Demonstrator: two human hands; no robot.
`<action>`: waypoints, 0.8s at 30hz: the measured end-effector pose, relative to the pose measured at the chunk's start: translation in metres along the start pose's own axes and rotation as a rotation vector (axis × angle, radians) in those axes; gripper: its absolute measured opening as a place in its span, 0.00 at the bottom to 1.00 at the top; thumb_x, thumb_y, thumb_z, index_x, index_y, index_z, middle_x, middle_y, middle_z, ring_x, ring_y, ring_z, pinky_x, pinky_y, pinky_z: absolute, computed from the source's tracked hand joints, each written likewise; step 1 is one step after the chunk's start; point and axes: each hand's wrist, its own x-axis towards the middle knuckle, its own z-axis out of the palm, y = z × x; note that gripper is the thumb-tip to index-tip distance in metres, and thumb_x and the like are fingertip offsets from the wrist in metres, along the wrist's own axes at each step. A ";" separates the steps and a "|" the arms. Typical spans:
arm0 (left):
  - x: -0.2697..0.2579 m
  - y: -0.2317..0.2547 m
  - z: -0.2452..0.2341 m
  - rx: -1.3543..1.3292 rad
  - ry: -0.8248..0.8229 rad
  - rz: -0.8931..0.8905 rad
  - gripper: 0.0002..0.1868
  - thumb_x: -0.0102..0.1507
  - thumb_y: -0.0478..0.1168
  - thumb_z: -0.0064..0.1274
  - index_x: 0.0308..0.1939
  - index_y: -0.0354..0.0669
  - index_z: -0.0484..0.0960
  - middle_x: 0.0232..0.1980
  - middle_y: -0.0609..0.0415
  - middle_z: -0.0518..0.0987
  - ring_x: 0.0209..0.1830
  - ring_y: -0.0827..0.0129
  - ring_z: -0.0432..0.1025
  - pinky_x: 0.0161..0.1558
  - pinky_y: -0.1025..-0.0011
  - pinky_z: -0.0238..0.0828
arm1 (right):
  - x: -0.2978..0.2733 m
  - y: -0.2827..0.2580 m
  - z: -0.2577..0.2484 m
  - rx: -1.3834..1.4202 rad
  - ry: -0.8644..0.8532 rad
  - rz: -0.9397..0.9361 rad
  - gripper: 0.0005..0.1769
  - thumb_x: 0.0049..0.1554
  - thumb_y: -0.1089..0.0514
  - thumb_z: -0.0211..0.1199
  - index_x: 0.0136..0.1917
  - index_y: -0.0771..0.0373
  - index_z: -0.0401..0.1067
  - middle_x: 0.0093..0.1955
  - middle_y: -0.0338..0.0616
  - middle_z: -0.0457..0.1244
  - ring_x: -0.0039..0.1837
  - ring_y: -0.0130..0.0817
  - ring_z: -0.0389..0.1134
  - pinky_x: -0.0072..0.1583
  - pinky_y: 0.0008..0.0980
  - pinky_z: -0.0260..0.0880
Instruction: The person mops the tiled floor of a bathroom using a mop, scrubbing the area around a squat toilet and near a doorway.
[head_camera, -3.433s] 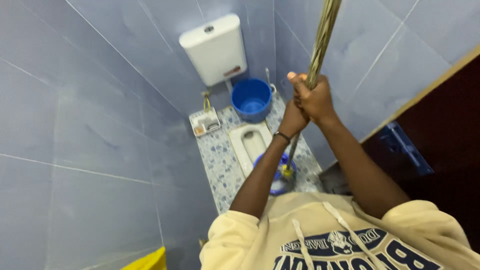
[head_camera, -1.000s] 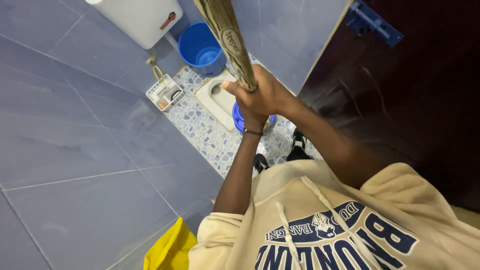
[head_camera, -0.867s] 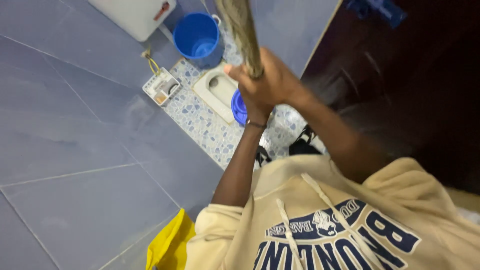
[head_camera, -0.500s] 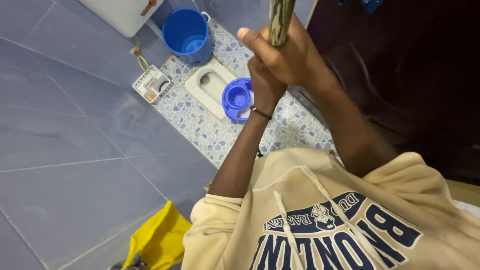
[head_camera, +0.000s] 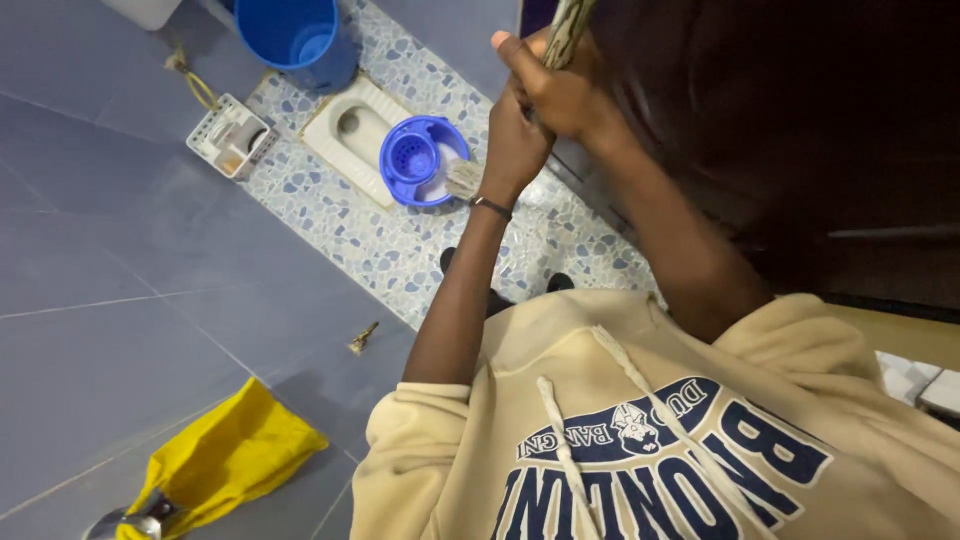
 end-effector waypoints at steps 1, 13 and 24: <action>-0.003 0.004 0.004 0.004 -0.016 0.053 0.22 0.62 0.32 0.51 0.61 0.35 0.71 0.49 0.42 0.82 0.50 0.58 0.79 0.53 0.65 0.74 | 0.000 0.005 -0.005 0.038 0.020 0.000 0.30 0.67 0.48 0.63 0.25 0.60 0.64 0.24 0.32 0.58 0.27 0.23 0.58 0.33 0.30 0.58; -0.009 0.061 0.035 0.057 -0.150 0.188 0.14 0.72 0.34 0.49 0.62 0.39 0.71 0.51 0.45 0.81 0.51 0.57 0.80 0.55 0.66 0.76 | -0.012 0.010 -0.079 0.510 -0.126 -0.170 0.20 0.71 0.62 0.48 0.35 0.59 0.55 0.31 0.36 0.51 0.32 0.26 0.51 0.40 0.30 0.54; -0.031 0.002 0.042 0.237 -0.146 0.024 0.32 0.67 0.34 0.53 0.73 0.39 0.57 0.65 0.35 0.75 0.66 0.46 0.73 0.65 0.59 0.72 | -0.020 0.080 -0.039 0.310 0.101 -0.016 0.25 0.63 0.46 0.68 0.36 0.59 0.61 0.31 0.33 0.56 0.33 0.27 0.59 0.37 0.32 0.63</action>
